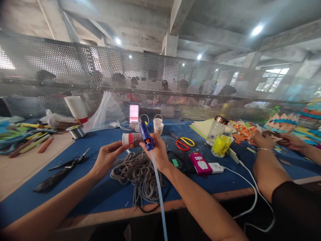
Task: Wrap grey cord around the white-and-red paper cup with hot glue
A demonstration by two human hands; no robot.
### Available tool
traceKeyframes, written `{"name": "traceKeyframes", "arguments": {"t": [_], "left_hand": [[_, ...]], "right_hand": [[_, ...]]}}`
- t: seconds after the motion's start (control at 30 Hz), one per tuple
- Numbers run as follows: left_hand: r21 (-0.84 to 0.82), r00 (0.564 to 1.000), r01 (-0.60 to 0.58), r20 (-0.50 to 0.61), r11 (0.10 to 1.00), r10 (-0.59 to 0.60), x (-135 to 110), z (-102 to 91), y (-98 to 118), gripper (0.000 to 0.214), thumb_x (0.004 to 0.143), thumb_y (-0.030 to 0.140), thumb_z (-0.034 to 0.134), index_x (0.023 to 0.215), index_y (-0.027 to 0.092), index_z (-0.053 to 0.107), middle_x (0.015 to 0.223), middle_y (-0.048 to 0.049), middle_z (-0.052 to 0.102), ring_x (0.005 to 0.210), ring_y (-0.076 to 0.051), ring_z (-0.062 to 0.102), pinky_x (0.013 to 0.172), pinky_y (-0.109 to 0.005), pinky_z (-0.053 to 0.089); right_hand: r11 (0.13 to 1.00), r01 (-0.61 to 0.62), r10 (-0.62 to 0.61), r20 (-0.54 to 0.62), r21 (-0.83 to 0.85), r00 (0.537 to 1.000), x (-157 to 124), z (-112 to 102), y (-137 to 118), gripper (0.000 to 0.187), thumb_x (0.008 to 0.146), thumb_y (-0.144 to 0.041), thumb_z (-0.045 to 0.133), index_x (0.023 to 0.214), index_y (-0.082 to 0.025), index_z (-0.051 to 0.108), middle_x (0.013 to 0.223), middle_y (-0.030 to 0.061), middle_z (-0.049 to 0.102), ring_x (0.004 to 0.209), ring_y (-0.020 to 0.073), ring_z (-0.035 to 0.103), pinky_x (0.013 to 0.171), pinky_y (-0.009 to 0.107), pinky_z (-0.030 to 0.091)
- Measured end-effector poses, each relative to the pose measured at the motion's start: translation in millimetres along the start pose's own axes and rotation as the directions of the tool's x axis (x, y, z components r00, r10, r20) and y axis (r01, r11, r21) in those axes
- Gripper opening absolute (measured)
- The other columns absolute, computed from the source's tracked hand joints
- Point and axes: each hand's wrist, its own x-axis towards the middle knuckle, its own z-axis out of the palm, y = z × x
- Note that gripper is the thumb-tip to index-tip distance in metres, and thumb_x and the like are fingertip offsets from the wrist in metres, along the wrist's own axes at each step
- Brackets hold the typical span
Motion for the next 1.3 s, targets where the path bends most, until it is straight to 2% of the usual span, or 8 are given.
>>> {"name": "traceKeyframes", "arguments": {"t": [0.1, 0.2, 0.43, 0.6, 0.67, 0.9, 1.1, 1.3], "left_hand": [[-0.001, 0.998, 0.028, 0.056, 1.0, -0.028, -1.3, 0.7, -2.4, 0.03, 0.076, 0.04, 0.073, 0.096, 0.018, 0.078, 0.092, -0.0038, 0.077, 0.081, -0.022, 0.066, 0.075, -0.028, 0.048], [-0.004, 0.997, 0.039, 0.062, 0.999, -0.039, -0.2, 0.4, -4.3, 0.029, 0.076, 0.039, 0.073, 0.096, 0.018, 0.078, 0.091, -0.0035, 0.077, 0.08, -0.021, 0.065, 0.075, -0.028, 0.048], [-0.171, 0.996, 0.017, -0.08, 0.985, -0.031, 11.0, -5.7, -9.4, 0.027, 0.074, 0.036, 0.075, 0.093, 0.017, 0.077, 0.089, -0.0046, 0.076, 0.086, -0.021, 0.064, 0.083, -0.03, 0.047], [-0.264, 0.988, 0.002, -0.148, 0.965, -0.042, 16.2, -9.3, -11.3, 0.029, 0.072, 0.036, 0.076, 0.094, 0.017, 0.077, 0.087, -0.0043, 0.075, 0.082, -0.02, 0.065, 0.083, -0.031, 0.047], [-0.254, 0.984, -0.009, -0.173, 0.967, -0.036, 16.9, -9.7, -11.1, 0.029, 0.072, 0.036, 0.076, 0.094, 0.017, 0.077, 0.087, -0.0046, 0.075, 0.081, -0.019, 0.064, 0.082, -0.031, 0.047], [-0.218, 0.978, -0.062, -0.208, 0.974, 0.015, 16.3, -10.0, -10.9, 0.034, 0.073, 0.037, 0.075, 0.099, 0.016, 0.076, 0.092, -0.0063, 0.076, 0.088, -0.022, 0.065, 0.087, -0.033, 0.046], [-0.2, 0.969, -0.104, -0.241, 0.974, 0.054, 15.4, -10.1, -10.1, 0.032, 0.073, 0.038, 0.075, 0.096, 0.015, 0.076, 0.091, -0.0051, 0.075, 0.088, -0.021, 0.064, 0.088, -0.032, 0.045], [-0.15, 0.961, -0.109, -0.269, 0.983, 0.066, 15.1, -10.1, -11.0, 0.034, 0.074, 0.04, 0.074, 0.098, 0.016, 0.076, 0.093, -0.0055, 0.076, 0.086, -0.02, 0.064, 0.085, -0.031, 0.045]], "right_hand": [[0.996, 0.077, -0.077, 0.001, -0.032, 0.997, -1.0, -1.8, -2.0, 0.012, 0.079, -0.024, 0.064, 0.087, -0.02, 0.056, 0.086, 0.0009, 0.058, 0.077, 0.0141, 0.053, 0.074, 0.026, 0.044], [0.996, 0.083, -0.083, 0.023, -0.014, 0.996, -1.9, -1.7, -4.3, 0.006, 0.08, -0.019, 0.059, 0.085, -0.02, 0.056, 0.078, -0.0017, 0.054, 0.07, 0.0123, 0.05, 0.066, 0.024, 0.041], [0.995, -0.054, 0.047, 0.085, 0.083, 0.995, -4.2, 6.5, -1.3, 0.019, 0.081, -0.035, 0.064, 0.09, -0.019, 0.059, 0.08, 0.0003, 0.061, 0.071, 0.0134, 0.055, 0.071, 0.027, 0.047], [0.961, -0.215, 0.181, 0.193, 0.173, 0.964, -7.9, 7.2, -3.5, 0.034, 0.078, -0.048, 0.067, 0.095, -0.021, 0.058, 0.075, -0.0014, 0.061, 0.052, 0.0106, 0.055, 0.052, 0.024, 0.048], [0.957, -0.235, 0.194, 0.222, 0.173, 0.955, -8.3, 5.8, -6.6, 0.034, 0.081, -0.051, 0.065, 0.095, -0.02, 0.06, 0.071, -0.0016, 0.061, 0.05, 0.011, 0.057, 0.052, 0.024, 0.05], [0.955, -0.225, 0.168, 0.276, 0.193, 0.947, -11.1, 4.2, -10.3, 0.038, 0.081, -0.051, 0.064, 0.103, -0.02, 0.066, 0.069, -0.0001, 0.062, 0.055, 0.013, 0.058, 0.054, 0.025, 0.051], [0.986, -0.107, 0.071, 0.254, 0.13, 0.965, -12.5, 3.3, -14.6, 0.03, 0.084, -0.049, 0.061, 0.089, -0.02, 0.066, 0.081, 0.0031, 0.069, 0.071, 0.0172, 0.064, 0.064, 0.026, 0.051], [0.995, -0.091, 0.077, 0.249, 0.048, 0.965, -11.6, 4.9, -10.2, 0.029, 0.084, -0.051, 0.061, 0.086, -0.021, 0.063, 0.077, 0.0026, 0.07, 0.065, 0.0179, 0.065, 0.062, 0.028, 0.051]]}}
